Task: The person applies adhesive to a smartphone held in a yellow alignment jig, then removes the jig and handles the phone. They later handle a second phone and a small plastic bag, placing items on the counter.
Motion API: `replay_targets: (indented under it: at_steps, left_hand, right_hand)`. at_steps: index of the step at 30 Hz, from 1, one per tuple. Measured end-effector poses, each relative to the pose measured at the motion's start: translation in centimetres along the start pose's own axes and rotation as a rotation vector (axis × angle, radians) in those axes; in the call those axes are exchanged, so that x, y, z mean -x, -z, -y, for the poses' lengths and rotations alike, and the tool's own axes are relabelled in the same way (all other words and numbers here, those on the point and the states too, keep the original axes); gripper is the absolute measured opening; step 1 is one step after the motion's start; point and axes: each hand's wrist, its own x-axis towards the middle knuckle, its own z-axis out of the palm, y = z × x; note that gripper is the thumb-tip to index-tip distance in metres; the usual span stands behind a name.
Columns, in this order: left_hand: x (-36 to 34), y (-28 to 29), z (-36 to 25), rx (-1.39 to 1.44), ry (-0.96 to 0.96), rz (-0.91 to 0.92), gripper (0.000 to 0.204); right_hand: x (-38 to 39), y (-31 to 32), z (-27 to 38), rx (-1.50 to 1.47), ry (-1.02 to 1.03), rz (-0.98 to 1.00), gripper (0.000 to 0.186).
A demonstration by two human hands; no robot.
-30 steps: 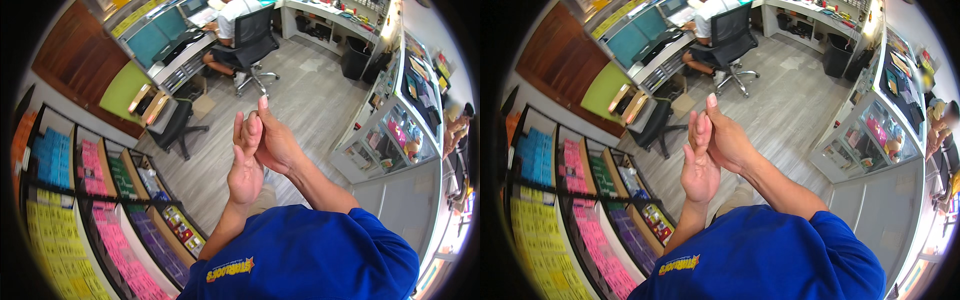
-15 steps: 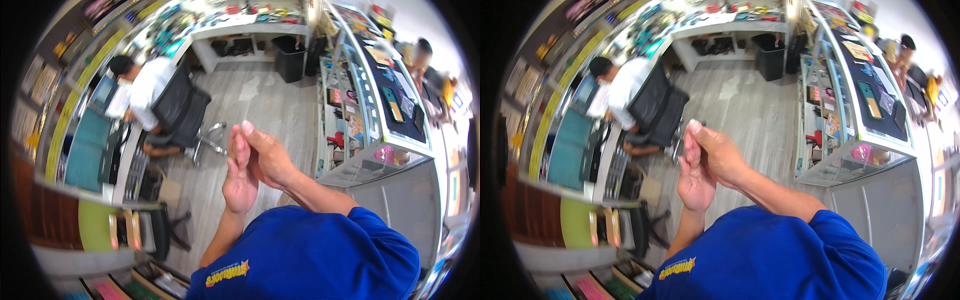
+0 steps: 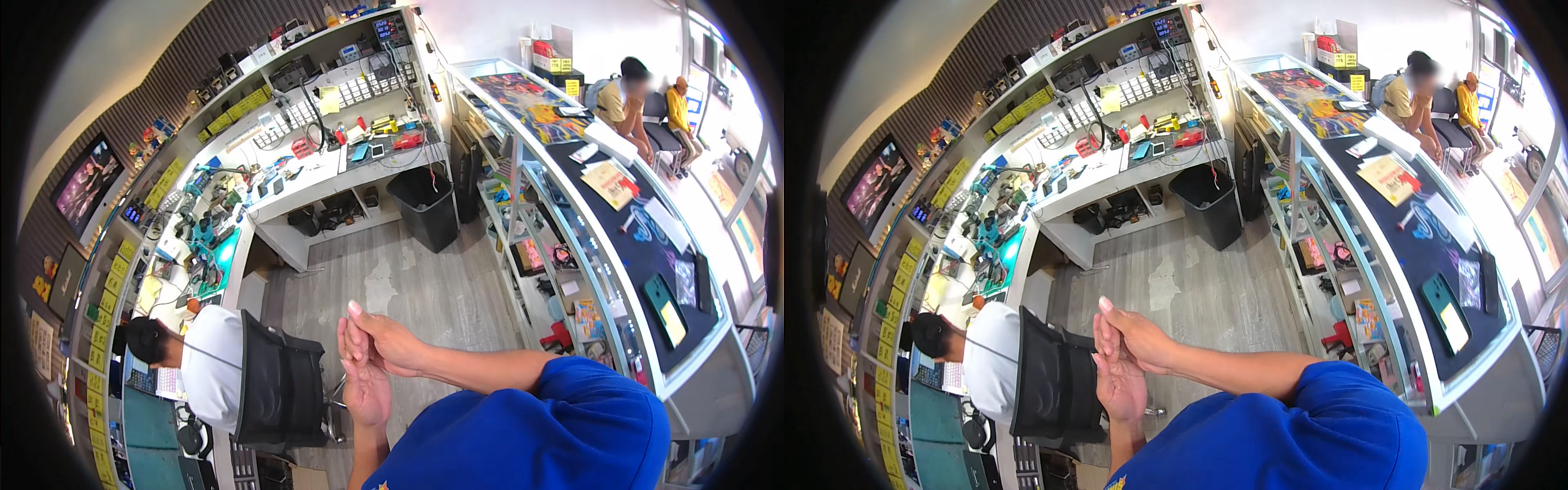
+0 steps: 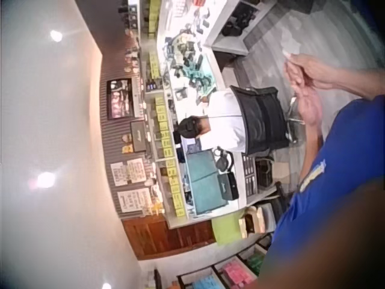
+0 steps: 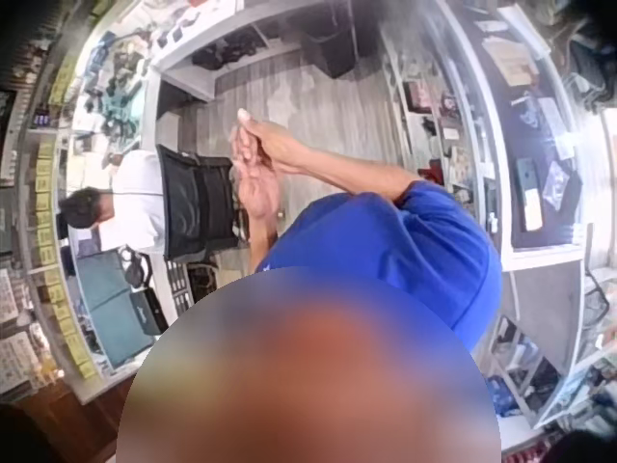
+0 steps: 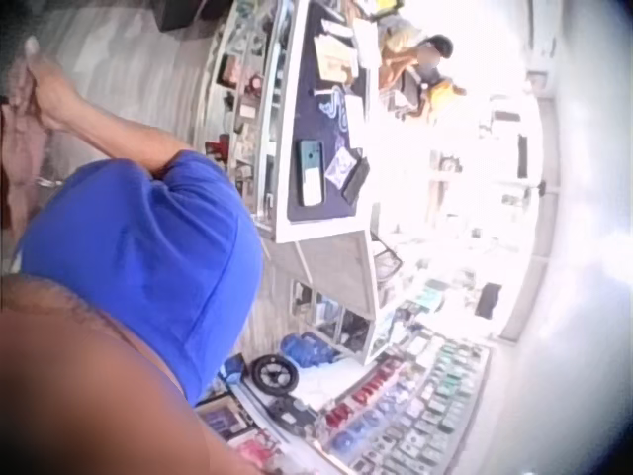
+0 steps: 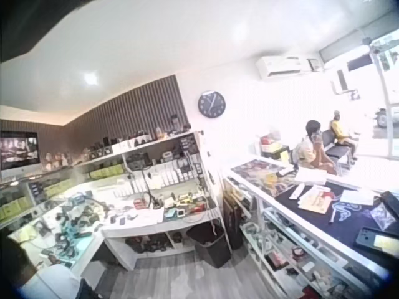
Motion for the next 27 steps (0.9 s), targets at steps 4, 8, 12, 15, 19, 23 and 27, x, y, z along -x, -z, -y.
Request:
replay_targets:
  at_steps: [4,8,12,15,19,23,27]
  left_hand:
    - [-7.0,5.3,2.6,-0.208,-0.011,-0.007,0.059]
    - [-13.3,12.0,7.5,-0.114,0.102,-0.268,0.025]
    - [-21.7,18.1,12.0,0.033,0.168,-0.39,0.024]
    - [-29.8,23.7,14.3,0.1,0.154,-0.189,0.027]
    - [-41.8,20.1,15.2,0.025,0.288,-0.306,0.034]
    - [-50.7,21.5,16.5,-0.043,0.221,-0.011,0.047]
    - [-56.0,20.2,17.6,-0.169,0.239,-0.055,0.051]
  right_hand:
    - [-5.2,5.0,3.8,0.164,-0.021,-0.049,0.054]
    - [-8.6,11.8,8.0,0.354,0.052,-0.39,0.045]
    - [-11.8,21.5,13.9,0.427,0.151,-0.504,0.043]
    - [-14.9,26.6,19.6,0.458,0.257,-0.613,0.036]
    - [-18.6,27.7,29.8,0.577,0.578,-0.707,0.021]
    - [-22.1,33.6,42.1,0.873,0.614,-0.848,0.029]
    - [-28.4,43.5,55.3,1.156,0.619,-1.119,0.035]
